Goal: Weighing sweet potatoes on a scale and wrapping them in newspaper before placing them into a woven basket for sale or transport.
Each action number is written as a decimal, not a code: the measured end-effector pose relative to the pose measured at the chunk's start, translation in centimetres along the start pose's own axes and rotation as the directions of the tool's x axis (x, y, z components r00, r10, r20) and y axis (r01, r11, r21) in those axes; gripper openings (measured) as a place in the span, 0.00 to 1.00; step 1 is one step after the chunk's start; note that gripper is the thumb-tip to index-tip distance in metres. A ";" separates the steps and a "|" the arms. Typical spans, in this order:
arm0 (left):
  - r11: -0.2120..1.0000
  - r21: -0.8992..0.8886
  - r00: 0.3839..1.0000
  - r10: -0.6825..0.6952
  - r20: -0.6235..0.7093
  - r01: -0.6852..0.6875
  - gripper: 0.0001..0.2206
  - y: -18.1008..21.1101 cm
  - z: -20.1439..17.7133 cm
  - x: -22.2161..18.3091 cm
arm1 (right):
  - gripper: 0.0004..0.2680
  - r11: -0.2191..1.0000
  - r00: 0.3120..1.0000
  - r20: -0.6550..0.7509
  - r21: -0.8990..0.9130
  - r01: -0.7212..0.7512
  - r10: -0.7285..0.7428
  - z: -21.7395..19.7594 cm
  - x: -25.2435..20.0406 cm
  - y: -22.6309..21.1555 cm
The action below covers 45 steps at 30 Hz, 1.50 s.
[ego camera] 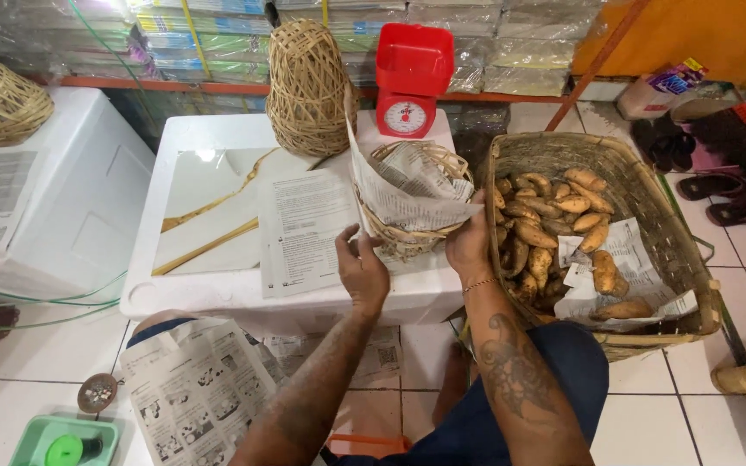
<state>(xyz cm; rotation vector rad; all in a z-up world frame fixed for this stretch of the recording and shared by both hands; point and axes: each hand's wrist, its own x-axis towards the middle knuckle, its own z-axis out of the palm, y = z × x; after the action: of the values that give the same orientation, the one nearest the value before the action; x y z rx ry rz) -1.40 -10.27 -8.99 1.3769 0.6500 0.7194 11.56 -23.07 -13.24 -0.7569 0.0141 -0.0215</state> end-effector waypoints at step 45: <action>0.907 -0.213 0.919 0.387 0.076 -0.364 0.21 -2.3 2.5 8.3 | 0.06 -0.181 0.175 0.814 -0.322 0.929 -0.553 15.9 -11.0 -11.1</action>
<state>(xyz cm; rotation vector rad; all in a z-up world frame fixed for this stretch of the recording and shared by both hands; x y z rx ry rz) 5.91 -5.51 -10.97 1.3629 0.2108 0.9748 0.75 -19.92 5.98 -1.6921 -1.0265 -1.2618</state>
